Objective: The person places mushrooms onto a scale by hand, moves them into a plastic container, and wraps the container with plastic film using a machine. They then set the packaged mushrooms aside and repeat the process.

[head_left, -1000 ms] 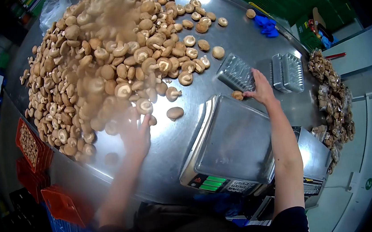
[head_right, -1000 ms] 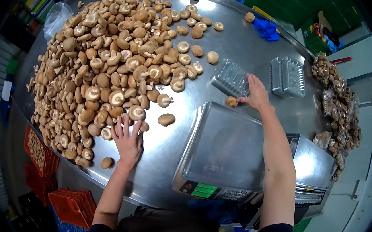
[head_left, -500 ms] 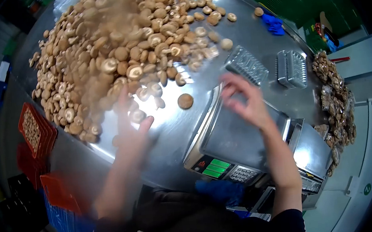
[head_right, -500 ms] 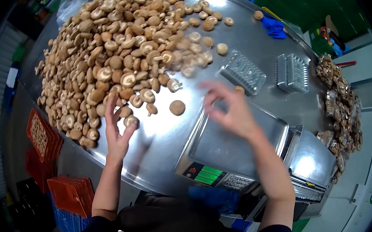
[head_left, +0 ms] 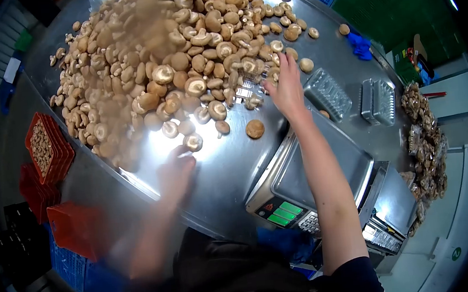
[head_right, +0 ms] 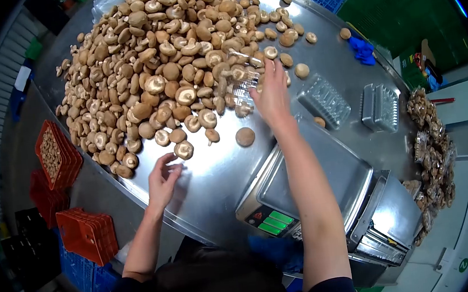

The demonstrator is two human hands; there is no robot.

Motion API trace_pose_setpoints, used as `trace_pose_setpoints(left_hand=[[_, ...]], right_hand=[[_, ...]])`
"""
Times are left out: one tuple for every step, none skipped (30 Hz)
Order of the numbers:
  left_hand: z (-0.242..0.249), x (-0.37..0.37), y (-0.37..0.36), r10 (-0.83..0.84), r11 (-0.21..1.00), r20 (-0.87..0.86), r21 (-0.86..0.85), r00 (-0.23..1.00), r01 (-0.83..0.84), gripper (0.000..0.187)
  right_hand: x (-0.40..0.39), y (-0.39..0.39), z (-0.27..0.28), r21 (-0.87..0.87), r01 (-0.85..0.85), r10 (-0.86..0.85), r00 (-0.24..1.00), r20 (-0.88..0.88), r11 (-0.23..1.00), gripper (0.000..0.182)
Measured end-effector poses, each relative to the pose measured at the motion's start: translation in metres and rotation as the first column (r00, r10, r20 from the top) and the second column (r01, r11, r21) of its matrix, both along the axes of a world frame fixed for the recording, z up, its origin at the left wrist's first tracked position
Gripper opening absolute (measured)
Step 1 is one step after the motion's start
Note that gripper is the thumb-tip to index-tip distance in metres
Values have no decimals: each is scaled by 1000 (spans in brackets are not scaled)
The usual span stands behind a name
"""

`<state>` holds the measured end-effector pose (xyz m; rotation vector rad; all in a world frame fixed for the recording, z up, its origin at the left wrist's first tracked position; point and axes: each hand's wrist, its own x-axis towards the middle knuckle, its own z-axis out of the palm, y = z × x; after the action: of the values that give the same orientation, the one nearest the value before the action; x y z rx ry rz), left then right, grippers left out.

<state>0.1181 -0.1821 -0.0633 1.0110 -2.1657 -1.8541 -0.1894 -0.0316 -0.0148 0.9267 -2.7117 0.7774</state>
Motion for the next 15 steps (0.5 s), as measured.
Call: trace_pose_setpoints(left_hand=[[-6,3,3,-72,993,2,-92,997,72,41],[-10,4,10,-38,999,-67,28,997,40,42],[-11,2,21,5,989,-135,148,991,16,43],[-8,-2,30,29,975,-147,222,989,4,44],[-5,-2,37,56,955,-154,296,987,-8,46],[-8,-3,41,30,960,-170,278,985,19,47],[-10,-2,44,41,944,-179,330,983,21,47],[-11,1,46,40,938,-184,345,982,26,46],[-4,2,46,38,931,-186,363,982,33,44],[3,2,44,65,913,-161,409,985,7,46],[7,2,43,90,892,-138,451,986,-18,49],[8,3,42,133,852,-136,522,982,-43,55],[12,5,42,173,795,-136,605,976,-57,56],[19,8,42,210,730,-134,681,968,-64,57],[26,12,44,246,658,-124,750,961,-71,58]], right_hand=[[-13,-8,-4,13,-26,26,1000,-11,1000,83],[-26,-16,-8,25,-51,51,998,-24,998,85],[-38,-23,-14,37,-78,79,996,-38,996,86],[-44,-29,-20,93,-84,94,990,-104,992,81],[-51,-30,-22,130,-86,91,995,-35,988,75],[-51,-32,-18,168,-93,88,995,38,981,69],[-48,-32,-15,208,-104,81,990,116,973,64],[-47,-27,-10,127,-114,92,982,167,985,45],[-49,-17,-6,71,-243,234,965,115,968,32],[-29,-11,17,-55,-183,191,921,341,982,27],[0,-1,44,-159,-91,165,821,547,983,22],[27,9,59,-223,-51,177,785,594,973,20],[54,21,66,-286,0,189,751,633,958,17],[80,31,60,-314,63,207,629,749,947,21],[107,40,48,-332,131,231,487,842,934,25]])
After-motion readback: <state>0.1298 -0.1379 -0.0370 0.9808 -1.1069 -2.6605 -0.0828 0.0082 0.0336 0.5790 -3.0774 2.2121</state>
